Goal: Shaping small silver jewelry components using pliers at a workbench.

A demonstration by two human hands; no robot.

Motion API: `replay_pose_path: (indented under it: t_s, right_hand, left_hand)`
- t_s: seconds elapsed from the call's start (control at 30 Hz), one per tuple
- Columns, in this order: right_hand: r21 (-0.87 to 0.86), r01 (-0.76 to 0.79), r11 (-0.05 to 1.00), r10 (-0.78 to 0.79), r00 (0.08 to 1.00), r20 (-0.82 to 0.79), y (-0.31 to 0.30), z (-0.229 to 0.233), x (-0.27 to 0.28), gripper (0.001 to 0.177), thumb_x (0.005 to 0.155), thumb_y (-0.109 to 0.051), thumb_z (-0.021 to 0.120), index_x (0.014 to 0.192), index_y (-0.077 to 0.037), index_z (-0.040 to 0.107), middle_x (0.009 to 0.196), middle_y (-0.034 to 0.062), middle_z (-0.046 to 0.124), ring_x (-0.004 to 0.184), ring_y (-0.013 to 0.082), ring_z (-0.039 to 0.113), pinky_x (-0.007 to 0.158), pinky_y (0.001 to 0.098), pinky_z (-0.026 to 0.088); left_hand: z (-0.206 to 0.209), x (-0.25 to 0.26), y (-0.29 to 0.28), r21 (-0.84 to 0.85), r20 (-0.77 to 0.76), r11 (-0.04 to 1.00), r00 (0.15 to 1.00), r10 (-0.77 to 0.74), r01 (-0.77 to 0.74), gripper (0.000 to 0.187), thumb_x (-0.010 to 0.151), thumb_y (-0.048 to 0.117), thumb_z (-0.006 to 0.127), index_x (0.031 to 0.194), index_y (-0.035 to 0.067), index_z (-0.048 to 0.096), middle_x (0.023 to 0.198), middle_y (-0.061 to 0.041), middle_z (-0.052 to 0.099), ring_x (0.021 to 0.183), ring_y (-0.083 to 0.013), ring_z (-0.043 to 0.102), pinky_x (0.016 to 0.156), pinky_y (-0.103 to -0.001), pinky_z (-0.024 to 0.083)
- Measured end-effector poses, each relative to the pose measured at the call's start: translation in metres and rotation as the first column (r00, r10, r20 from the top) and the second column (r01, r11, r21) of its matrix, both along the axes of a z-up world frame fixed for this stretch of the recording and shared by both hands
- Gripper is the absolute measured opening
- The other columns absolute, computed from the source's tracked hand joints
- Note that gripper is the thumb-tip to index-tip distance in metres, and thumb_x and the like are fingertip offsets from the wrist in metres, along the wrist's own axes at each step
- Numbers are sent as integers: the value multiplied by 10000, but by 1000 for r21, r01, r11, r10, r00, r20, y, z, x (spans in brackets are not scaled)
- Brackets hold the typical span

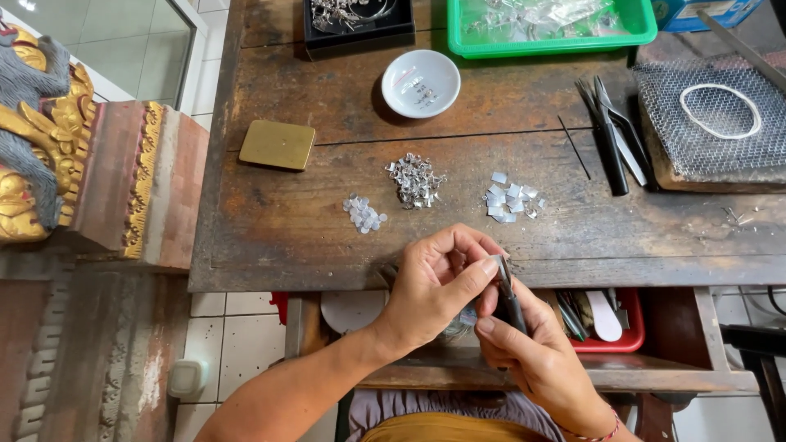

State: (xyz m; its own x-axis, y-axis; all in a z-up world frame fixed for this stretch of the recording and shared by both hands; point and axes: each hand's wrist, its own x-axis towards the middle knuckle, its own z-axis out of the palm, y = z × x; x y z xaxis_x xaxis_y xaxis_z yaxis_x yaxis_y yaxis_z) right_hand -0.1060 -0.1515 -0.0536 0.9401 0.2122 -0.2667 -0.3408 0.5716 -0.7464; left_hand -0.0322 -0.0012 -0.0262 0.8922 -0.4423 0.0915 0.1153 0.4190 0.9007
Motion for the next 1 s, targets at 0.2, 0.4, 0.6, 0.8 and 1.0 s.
replay_pose_path:
  t_s: [0.2, 0.4, 0.6, 0.8, 1.0]
  right_hand:
    - [-72, -37, 997, 37, 999, -2, -2, 2, 2, 110, 943, -12, 649, 956, -13, 540, 660, -5, 312, 513, 107, 253, 460, 266, 205]
    - [-186, -41, 982, 46, 999, 26, -8, 4, 3, 117, 923, -19, 663, 1016, 16, 601, 759, 32, 429, 624, 138, 364, 552, 275, 286]
    - [-290, -59, 955, 53, 998, -26, -13, 4, 4, 198, 894, -11, 682, 1089, 9, 653, 918, 47, 551, 696, 120, 451, 593, 262, 349]
    - [-250, -86, 964, 86, 996, -11, -17, 0, 6, 150, 885, -3, 675, 1029, 16, 640, 901, 48, 534, 667, 110, 403, 561, 253, 336]
    - [-216, -98, 972, 95, 995, -22, -19, -1, 6, 114, 898, 13, 658, 1008, 22, 629, 861, 48, 491, 607, 111, 339, 510, 257, 281]
  left_hand:
    - [-7, 4, 1, -52, 8, 998, 1000, -28, 28, 176, 1007, 70, 617, 848, 57, 543, 1040, -154, 632, 575, -193, 625, 595, -292, 554]
    - [-5, 6, 3, 8, 22, 999, 998, -51, 51, 178, 993, 88, 641, 838, 66, 556, 1015, -108, 640, 610, -160, 624, 579, -261, 529]
    - [-5, 6, 4, 8, 19, 997, 996, -82, 82, 169, 989, 86, 648, 846, 57, 563, 1013, -111, 630, 634, -161, 625, 608, -262, 534]
    - [-4, 8, 4, -16, -1, 994, 994, -109, 109, 166, 993, 74, 652, 856, 49, 562, 1018, -118, 629, 637, -190, 654, 602, -279, 560]
    - [-5, 9, 4, -11, -16, 993, 993, -115, 115, 162, 997, 69, 649, 865, 56, 557, 1028, -117, 631, 643, -198, 668, 617, -284, 574]
